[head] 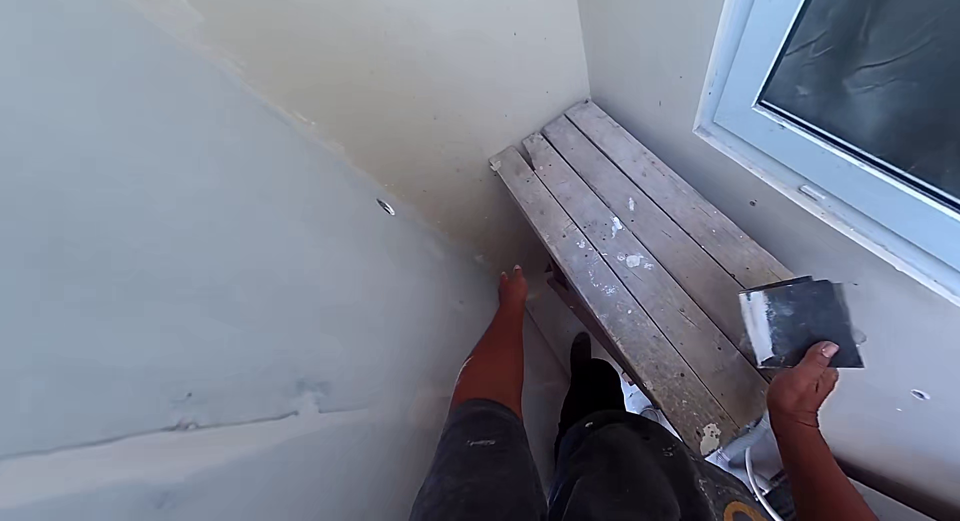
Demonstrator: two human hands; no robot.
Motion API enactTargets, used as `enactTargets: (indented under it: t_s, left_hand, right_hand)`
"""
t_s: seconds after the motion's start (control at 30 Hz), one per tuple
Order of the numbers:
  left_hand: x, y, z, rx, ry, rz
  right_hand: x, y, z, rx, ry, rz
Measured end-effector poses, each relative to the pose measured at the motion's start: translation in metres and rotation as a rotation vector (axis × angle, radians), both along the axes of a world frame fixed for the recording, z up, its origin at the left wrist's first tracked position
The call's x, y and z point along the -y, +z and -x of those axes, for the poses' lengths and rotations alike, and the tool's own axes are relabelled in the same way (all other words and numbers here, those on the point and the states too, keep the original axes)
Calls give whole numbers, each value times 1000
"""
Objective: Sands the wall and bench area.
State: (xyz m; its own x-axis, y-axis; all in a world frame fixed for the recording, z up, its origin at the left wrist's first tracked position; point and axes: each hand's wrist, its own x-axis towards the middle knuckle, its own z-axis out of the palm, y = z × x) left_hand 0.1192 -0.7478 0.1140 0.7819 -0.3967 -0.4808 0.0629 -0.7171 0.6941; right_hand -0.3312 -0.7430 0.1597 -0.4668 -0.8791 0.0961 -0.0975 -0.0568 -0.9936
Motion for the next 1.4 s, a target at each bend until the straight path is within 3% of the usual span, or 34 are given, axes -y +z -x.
enactTargets:
  t_s: [0.1,0.2,0.33,0.47,0.53,0.7,1.23,1.4]
  left_hand:
    - [22,8,-33,44,40,9]
    - [62,26,-67,213,-55,44]
    - [143,44,-112,574,-423,107]
    - [223,29,-124,816,-803,207]
    - [246,7,-111,842,-895,239]
    - [250,-24,-86,943,-995,60]
    - [249,-14,-79,979,-989,-61]
    - [243,8,-86,798,-1093,-85]
  right_hand:
    - [7,-16,-23,-126,29,-110]
    - [18,-48,-28,-493,-4,-93]
    - [28,-54,-32,-754,-35,-193]
    - [35,-60,-36,-927,-26,-283]
    - [38,-62,-35,-987,-30,-312]
    - [44,-63,-32,-1062,-26,-385]
    - [53,-59,-33,-1110,-18,-564]
    - [50,-55,-35,-1114,-25,-582]
